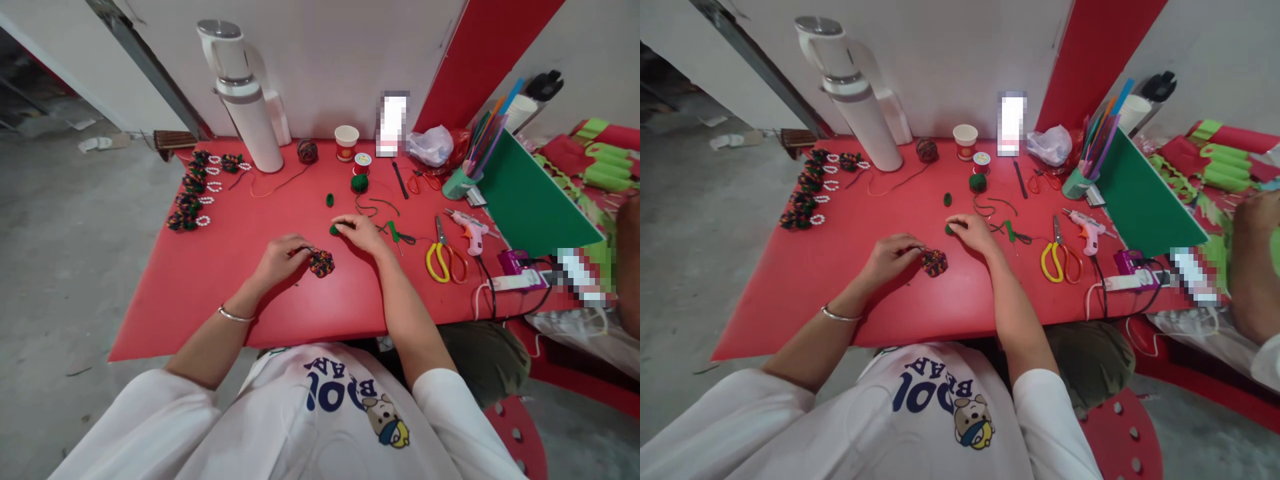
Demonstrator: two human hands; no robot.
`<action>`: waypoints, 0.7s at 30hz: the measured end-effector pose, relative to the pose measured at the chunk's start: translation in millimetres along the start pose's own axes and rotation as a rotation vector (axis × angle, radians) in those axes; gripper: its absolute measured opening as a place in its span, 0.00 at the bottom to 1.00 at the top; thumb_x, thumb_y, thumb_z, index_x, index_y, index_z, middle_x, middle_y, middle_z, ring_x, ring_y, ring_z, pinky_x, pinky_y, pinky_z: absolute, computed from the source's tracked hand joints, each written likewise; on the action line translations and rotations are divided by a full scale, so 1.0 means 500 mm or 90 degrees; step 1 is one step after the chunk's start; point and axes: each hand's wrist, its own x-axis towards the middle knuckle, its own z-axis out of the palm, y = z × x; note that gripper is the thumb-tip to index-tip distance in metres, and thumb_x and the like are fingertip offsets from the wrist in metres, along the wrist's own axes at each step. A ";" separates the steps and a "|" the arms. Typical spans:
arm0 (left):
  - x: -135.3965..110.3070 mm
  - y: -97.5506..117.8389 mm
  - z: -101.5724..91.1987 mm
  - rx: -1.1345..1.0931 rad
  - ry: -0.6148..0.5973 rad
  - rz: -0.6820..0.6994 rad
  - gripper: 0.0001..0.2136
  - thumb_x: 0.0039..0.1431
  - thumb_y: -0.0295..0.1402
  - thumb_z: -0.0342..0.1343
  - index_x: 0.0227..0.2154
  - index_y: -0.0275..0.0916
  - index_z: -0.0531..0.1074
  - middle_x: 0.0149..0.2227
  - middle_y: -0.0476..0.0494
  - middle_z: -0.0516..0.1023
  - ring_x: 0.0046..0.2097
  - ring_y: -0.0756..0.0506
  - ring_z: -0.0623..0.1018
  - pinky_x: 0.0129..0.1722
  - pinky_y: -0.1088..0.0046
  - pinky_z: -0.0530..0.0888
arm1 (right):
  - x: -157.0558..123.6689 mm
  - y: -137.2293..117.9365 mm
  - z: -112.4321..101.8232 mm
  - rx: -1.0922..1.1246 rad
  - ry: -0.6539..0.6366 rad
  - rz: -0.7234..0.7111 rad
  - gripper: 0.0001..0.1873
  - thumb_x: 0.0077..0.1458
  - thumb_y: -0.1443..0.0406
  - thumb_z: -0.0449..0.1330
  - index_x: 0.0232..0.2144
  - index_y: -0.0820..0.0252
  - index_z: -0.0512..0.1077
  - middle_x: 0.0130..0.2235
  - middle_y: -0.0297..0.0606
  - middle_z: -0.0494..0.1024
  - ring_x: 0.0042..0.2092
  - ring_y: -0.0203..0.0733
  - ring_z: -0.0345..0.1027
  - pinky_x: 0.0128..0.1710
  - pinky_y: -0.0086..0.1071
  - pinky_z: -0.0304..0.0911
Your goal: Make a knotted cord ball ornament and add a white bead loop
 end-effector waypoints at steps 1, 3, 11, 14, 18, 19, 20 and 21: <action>0.000 0.003 0.002 -0.023 0.003 -0.024 0.07 0.62 0.32 0.58 0.32 0.40 0.81 0.33 0.42 0.82 0.36 0.44 0.80 0.40 0.66 0.77 | 0.002 0.002 0.004 -0.045 0.032 -0.017 0.14 0.61 0.66 0.63 0.49 0.57 0.81 0.44 0.41 0.82 0.42 0.41 0.75 0.49 0.38 0.70; -0.002 0.007 0.010 -0.106 0.006 -0.090 0.06 0.60 0.34 0.60 0.31 0.39 0.80 0.35 0.41 0.82 0.33 0.45 0.79 0.36 0.67 0.78 | 0.005 0.004 0.010 -0.117 0.105 -0.045 0.17 0.61 0.65 0.63 0.52 0.55 0.80 0.47 0.42 0.80 0.44 0.42 0.75 0.52 0.38 0.69; -0.005 -0.001 0.053 -0.401 0.065 -0.334 0.15 0.52 0.35 0.64 0.43 0.38 0.78 0.24 0.48 0.79 0.16 0.53 0.66 0.16 0.77 0.62 | -0.004 0.016 0.005 -0.201 0.281 -0.027 0.18 0.68 0.61 0.55 0.55 0.54 0.78 0.49 0.45 0.81 0.49 0.47 0.75 0.54 0.40 0.69; 0.038 -0.034 0.055 -0.385 0.151 -0.275 0.14 0.48 0.34 0.65 0.39 0.38 0.79 0.30 0.44 0.82 0.20 0.53 0.70 0.19 0.77 0.65 | -0.004 0.024 0.002 -0.201 0.304 0.002 0.17 0.68 0.60 0.55 0.52 0.54 0.79 0.49 0.45 0.81 0.48 0.48 0.76 0.53 0.40 0.70; 0.136 -0.079 0.060 -0.375 0.175 -0.292 0.12 0.45 0.37 0.65 0.34 0.38 0.78 0.26 0.45 0.80 0.22 0.52 0.72 0.20 0.78 0.66 | -0.006 0.028 -0.003 -0.185 0.325 0.019 0.16 0.67 0.60 0.56 0.49 0.55 0.81 0.47 0.45 0.82 0.48 0.48 0.76 0.52 0.41 0.69; 0.162 -0.086 0.065 -0.407 0.191 -0.306 0.12 0.46 0.38 0.65 0.33 0.38 0.76 0.23 0.48 0.77 0.21 0.52 0.71 0.21 0.78 0.67 | -0.009 0.027 -0.005 -0.180 0.334 0.023 0.16 0.66 0.59 0.56 0.48 0.54 0.81 0.46 0.44 0.83 0.46 0.48 0.76 0.51 0.41 0.70; 0.186 -0.093 0.070 -0.439 0.209 -0.312 0.12 0.46 0.38 0.64 0.33 0.38 0.75 0.21 0.50 0.75 0.20 0.53 0.71 0.22 0.77 0.68 | -0.011 0.026 -0.006 -0.175 0.343 0.025 0.15 0.66 0.59 0.56 0.47 0.54 0.81 0.46 0.44 0.83 0.45 0.48 0.76 0.50 0.41 0.70; 0.209 -0.098 0.076 -0.454 0.220 -0.312 0.12 0.46 0.38 0.64 0.33 0.38 0.75 0.20 0.52 0.74 0.20 0.53 0.70 0.23 0.77 0.69 | -0.013 0.025 -0.008 -0.171 0.353 0.027 0.15 0.66 0.58 0.57 0.47 0.53 0.81 0.45 0.43 0.83 0.43 0.47 0.76 0.50 0.41 0.70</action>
